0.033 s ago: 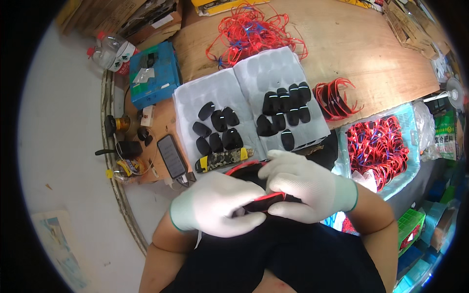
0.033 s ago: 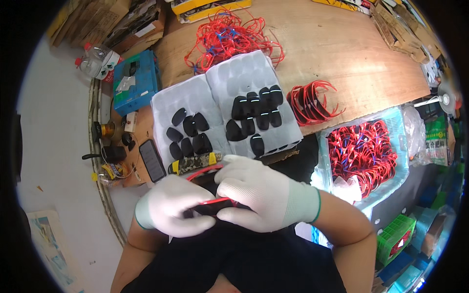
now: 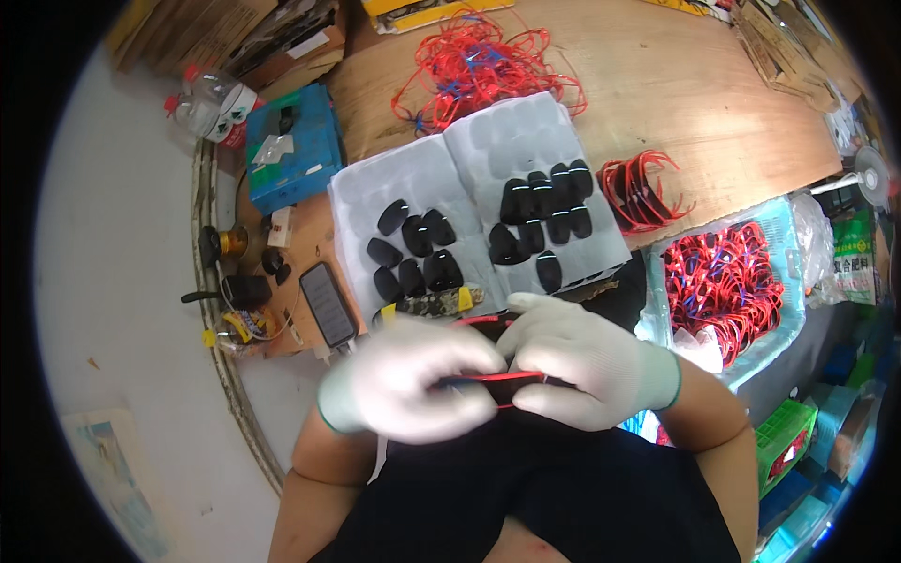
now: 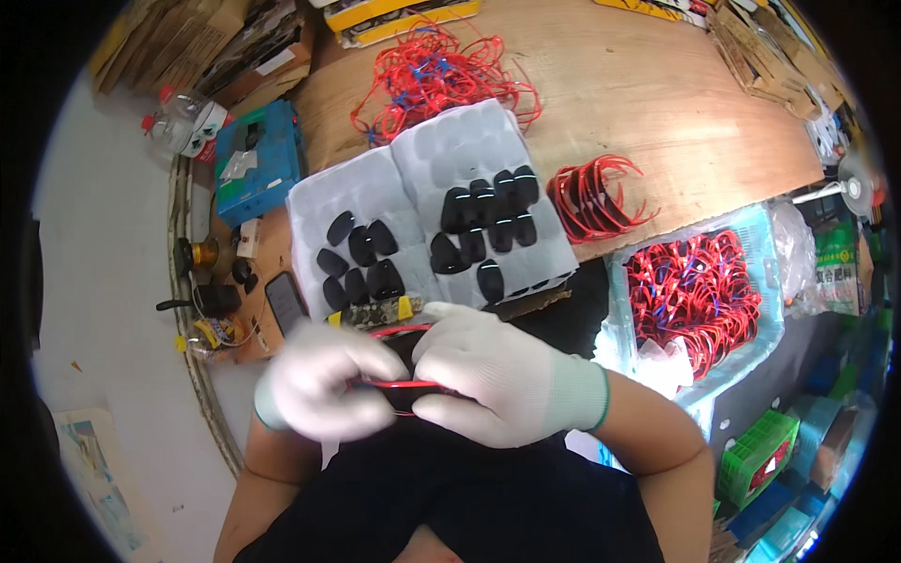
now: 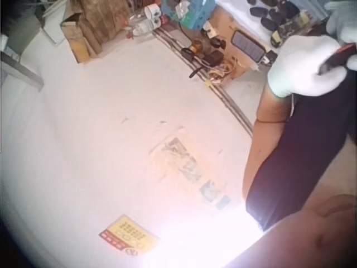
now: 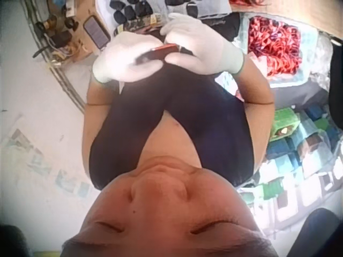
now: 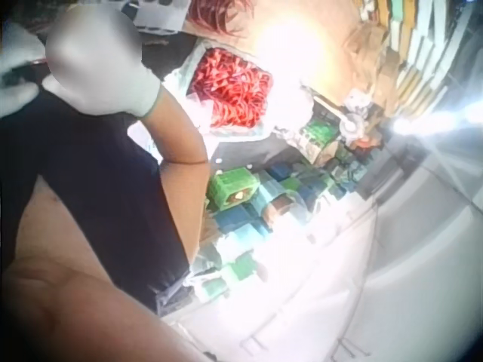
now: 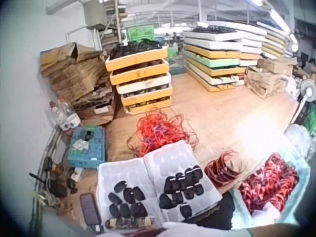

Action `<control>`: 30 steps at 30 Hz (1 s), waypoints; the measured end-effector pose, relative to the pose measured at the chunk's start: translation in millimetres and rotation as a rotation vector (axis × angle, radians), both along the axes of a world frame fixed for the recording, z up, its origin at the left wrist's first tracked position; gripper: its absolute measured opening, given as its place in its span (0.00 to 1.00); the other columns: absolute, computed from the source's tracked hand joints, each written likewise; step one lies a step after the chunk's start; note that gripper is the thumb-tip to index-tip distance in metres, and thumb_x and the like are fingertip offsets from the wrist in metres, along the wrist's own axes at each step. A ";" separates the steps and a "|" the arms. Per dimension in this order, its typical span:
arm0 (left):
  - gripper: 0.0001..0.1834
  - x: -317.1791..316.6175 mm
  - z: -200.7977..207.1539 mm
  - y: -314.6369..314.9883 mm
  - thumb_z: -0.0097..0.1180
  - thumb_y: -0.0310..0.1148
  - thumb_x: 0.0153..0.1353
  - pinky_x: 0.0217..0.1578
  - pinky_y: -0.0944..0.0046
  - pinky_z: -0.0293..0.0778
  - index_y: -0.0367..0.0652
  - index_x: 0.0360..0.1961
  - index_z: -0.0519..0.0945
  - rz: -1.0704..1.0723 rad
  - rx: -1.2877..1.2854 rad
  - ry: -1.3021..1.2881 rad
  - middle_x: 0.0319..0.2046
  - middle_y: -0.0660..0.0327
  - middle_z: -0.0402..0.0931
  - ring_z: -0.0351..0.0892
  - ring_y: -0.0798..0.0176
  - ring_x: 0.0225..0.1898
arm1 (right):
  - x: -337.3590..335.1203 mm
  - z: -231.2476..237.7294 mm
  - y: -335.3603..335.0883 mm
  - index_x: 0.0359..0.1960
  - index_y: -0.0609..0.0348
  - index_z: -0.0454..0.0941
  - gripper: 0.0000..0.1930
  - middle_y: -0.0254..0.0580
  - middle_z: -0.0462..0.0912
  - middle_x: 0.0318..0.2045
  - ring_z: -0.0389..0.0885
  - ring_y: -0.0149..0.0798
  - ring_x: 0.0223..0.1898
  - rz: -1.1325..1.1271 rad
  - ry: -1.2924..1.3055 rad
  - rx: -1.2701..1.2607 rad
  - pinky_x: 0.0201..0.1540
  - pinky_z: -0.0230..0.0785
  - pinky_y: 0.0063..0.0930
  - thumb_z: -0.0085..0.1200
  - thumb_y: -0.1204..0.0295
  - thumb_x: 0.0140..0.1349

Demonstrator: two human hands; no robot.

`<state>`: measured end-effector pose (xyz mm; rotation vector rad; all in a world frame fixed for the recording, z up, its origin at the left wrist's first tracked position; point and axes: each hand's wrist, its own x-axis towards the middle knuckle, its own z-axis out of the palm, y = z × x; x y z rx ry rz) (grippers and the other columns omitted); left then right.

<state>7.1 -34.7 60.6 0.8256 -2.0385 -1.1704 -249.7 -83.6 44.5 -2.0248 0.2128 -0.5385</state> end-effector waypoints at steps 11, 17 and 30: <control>0.16 84.5 -142.3 -66.1 0.68 0.37 0.58 0.53 0.51 0.77 0.41 0.44 0.84 0.888 -0.121 -0.837 0.46 0.50 0.81 0.81 0.46 0.50 | 14.5 -14.2 36.3 0.77 0.74 0.49 0.40 0.65 0.81 0.50 0.81 0.68 0.48 -0.227 -0.062 0.367 0.52 0.74 0.50 0.54 0.75 0.67; 0.10 79.1 -124.7 -45.4 0.63 0.30 0.66 0.37 0.61 0.78 0.36 0.44 0.80 0.972 0.144 -0.303 0.34 0.56 0.81 0.82 0.59 0.30 | 7.8 -5.4 28.4 0.78 0.60 0.51 0.41 0.55 0.82 0.49 0.85 0.62 0.41 -0.225 0.112 0.193 0.44 0.78 0.46 0.57 0.74 0.66; 0.18 -6.6 -35.2 23.8 0.64 0.23 0.67 0.35 0.71 0.74 0.38 0.56 0.75 0.538 0.521 0.447 0.42 0.59 0.78 0.77 0.71 0.34 | 30.4 -7.7 26.2 0.49 0.63 0.74 0.13 0.50 0.84 0.32 0.88 0.48 0.33 -0.459 0.050 0.432 0.37 0.76 0.34 0.60 0.74 0.65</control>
